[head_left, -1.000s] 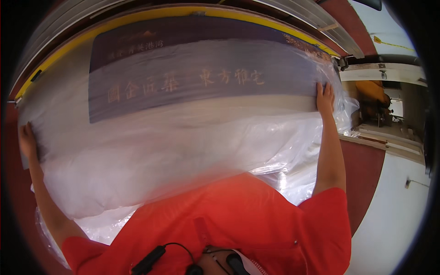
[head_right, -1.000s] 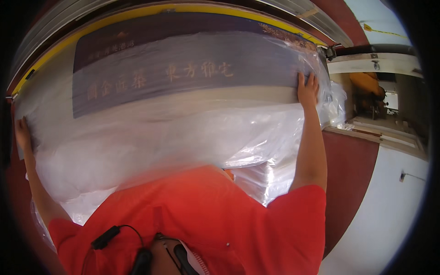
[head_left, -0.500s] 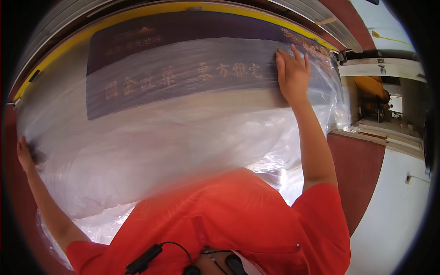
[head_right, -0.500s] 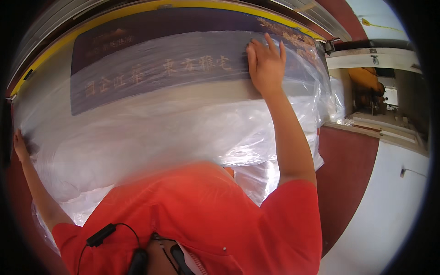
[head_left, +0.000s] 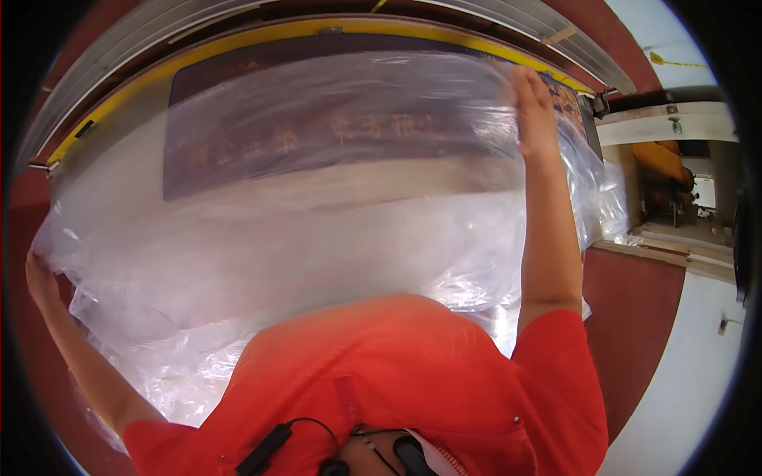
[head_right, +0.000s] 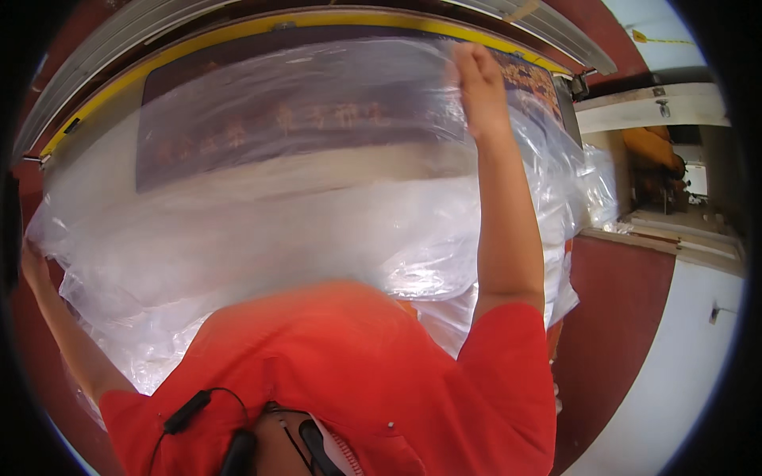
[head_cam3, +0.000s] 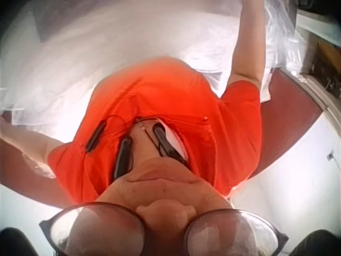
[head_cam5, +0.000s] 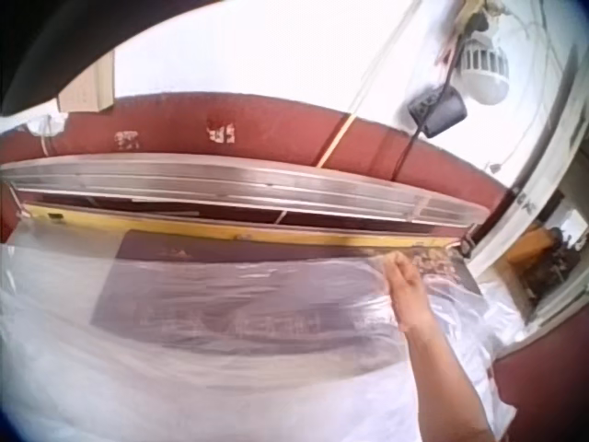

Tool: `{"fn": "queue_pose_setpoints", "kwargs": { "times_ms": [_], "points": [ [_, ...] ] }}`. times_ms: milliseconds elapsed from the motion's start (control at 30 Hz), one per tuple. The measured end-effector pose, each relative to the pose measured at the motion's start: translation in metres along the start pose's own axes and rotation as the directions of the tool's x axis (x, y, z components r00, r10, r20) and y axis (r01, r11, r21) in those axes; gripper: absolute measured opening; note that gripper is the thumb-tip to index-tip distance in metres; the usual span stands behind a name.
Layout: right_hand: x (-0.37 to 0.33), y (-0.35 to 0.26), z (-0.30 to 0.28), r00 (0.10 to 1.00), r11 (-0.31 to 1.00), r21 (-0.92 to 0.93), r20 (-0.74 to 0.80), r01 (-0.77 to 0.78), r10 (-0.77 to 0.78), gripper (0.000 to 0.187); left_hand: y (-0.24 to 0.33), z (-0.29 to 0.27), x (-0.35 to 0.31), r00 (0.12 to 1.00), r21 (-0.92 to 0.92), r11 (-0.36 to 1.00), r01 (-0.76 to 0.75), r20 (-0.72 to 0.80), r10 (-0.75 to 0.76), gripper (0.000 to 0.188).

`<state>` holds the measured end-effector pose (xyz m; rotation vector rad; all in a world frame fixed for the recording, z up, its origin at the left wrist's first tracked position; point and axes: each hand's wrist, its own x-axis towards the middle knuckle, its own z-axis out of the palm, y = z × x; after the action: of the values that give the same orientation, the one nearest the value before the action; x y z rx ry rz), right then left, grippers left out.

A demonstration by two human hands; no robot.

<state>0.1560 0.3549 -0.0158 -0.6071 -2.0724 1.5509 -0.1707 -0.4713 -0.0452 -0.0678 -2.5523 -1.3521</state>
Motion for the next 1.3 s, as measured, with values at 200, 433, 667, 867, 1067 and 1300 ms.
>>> {"fn": "queue_pose_setpoints", "kwargs": {
  "times_ms": [200,433,667,867,1067,1300],
  "points": [
    [0.043,0.043,-0.038,0.986,0.956,-0.288,-0.168,-0.051,0.002,0.021,-0.013,0.115,0.055,0.951,0.267,0.957,0.113,-0.309,-0.025,0.035],
    [0.141,0.083,-0.077,0.856,0.797,-0.579,-0.488,-0.171,-0.172,0.037,0.068,0.256,0.101,0.928,0.452,0.846,0.284,-0.35,-0.125,0.06],
    [0.127,0.077,-0.043,0.78,0.796,-0.531,-0.614,-0.291,-0.124,0.042,0.019,0.228,0.125,0.962,0.457,0.875,0.161,-0.27,-0.036,0.067],
    [0.115,0.082,-0.055,0.74,0.725,-0.591,-0.651,-0.354,-0.169,0.048,0.019,0.25,0.131,0.978,0.51,0.843,0.17,-0.189,-0.083,0.06],
    [0.131,0.089,-0.053,0.83,0.76,-0.583,-0.547,-0.287,-0.106,0.05,-0.002,0.205,0.144,0.993,0.665,0.737,0.116,-0.086,-0.079,0.039],
    [0.097,0.043,-0.055,0.978,0.873,-0.465,-0.199,-0.147,0.058,0.042,0.074,0.243,0.124,0.94,-0.377,0.866,0.328,0.038,-0.34,0.014]
  ]
}}
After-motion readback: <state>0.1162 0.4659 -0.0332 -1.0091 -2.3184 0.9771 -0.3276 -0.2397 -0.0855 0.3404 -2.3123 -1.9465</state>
